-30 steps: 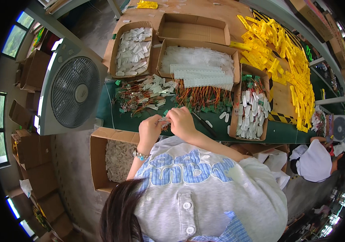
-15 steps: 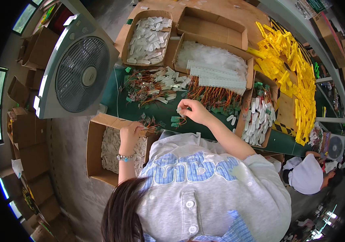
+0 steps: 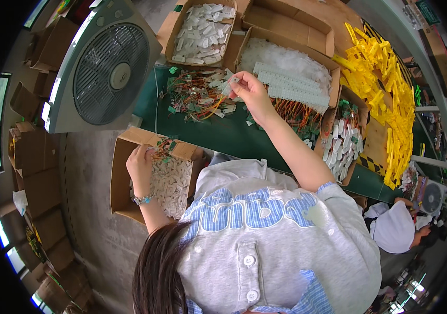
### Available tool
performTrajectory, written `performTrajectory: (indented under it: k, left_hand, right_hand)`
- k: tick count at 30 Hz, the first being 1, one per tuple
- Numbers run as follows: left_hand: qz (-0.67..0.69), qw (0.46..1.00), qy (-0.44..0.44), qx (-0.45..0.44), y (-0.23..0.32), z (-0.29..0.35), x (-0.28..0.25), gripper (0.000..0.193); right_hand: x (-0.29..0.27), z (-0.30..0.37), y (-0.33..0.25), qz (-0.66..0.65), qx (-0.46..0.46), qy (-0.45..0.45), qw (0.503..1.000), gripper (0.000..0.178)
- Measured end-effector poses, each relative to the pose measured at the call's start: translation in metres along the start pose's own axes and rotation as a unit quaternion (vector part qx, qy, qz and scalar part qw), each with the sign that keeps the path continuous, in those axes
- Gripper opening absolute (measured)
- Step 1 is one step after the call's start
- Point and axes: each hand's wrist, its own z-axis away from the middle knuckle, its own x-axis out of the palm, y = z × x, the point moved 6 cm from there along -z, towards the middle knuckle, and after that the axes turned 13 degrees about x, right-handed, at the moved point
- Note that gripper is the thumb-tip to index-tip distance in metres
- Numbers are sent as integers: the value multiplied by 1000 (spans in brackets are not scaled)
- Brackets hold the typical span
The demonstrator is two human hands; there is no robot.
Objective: The person assembles electrical components by hand, inserting small wires and metal pins into plastic housings at a factory workbench.
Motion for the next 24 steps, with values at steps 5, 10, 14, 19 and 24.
performTrajectory:
  k: [5,10,14,19,24]
  left_hand:
    - [26,997,1,77,37,-24,9,7]
    - [82,987,-18,137,82,-51,22,8]
    - [105,979,-40,168,106,-63,29,5]
    - [118,965,-69,222,131,-66,43,6]
    - [102,959,-100,246,148,-72,52,7]
  right_hand:
    - [-41,-8,47,161,-10,261,952,37]
    - [-21,34,69,190,246,58,949,24]
    - [-27,63,56,-85,34,5,996,35]
    - [-21,118,-10,-408,1,-216,887,53]
    - [-15,166,-57,-360,-55,-260,895,67]
